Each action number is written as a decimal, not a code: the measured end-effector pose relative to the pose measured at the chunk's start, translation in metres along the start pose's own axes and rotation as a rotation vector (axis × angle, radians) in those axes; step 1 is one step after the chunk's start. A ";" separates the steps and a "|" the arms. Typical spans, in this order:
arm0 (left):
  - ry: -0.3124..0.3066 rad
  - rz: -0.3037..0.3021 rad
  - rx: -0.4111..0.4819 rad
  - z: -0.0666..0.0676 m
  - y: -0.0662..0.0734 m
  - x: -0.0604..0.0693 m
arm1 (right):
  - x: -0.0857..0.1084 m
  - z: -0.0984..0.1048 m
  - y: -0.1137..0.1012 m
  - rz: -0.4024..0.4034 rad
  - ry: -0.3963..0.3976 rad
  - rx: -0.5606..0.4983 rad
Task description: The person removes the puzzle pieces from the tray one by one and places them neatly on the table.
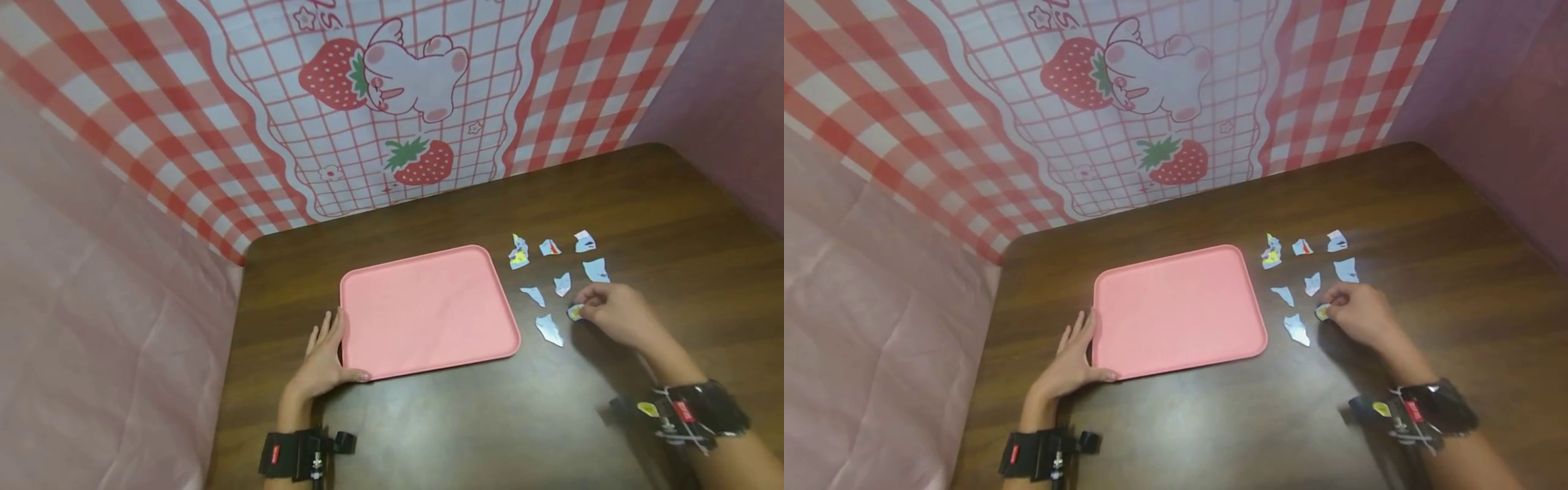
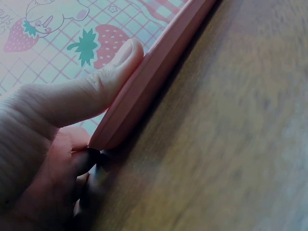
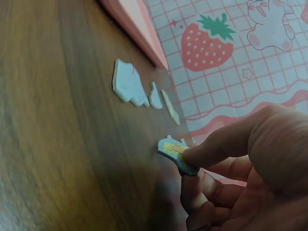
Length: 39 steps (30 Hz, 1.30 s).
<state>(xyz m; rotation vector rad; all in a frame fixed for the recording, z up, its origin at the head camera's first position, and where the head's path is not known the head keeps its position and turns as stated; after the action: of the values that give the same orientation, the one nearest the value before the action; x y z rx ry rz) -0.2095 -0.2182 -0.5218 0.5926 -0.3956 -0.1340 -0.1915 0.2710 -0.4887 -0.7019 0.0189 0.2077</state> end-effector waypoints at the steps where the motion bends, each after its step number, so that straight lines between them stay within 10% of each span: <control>1: -0.004 0.005 -0.001 -0.001 -0.001 0.000 | -0.001 0.000 0.001 0.000 -0.003 0.006; 31: -0.019 0.013 0.003 -0.006 -0.006 -0.012 | -0.007 -0.021 0.019 -0.110 0.093 0.083; 39: -0.006 0.001 -0.006 -0.006 -0.005 -0.037 | -0.020 -0.017 0.032 -0.110 0.146 0.001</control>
<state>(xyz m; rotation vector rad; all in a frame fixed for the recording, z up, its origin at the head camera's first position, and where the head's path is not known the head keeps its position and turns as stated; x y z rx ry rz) -0.2407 -0.2106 -0.5410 0.5866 -0.4008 -0.1354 -0.2161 0.2803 -0.5203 -0.7139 0.1195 0.0504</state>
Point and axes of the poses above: each hand's wrist, its own x-axis away from the middle knuckle, its own z-axis out of the back of the hand, y = z × x, the point moved 7 cm from there along -x, towards the middle knuckle, and after that the axes turned 14 degrees about z, right-handed, at the moved point
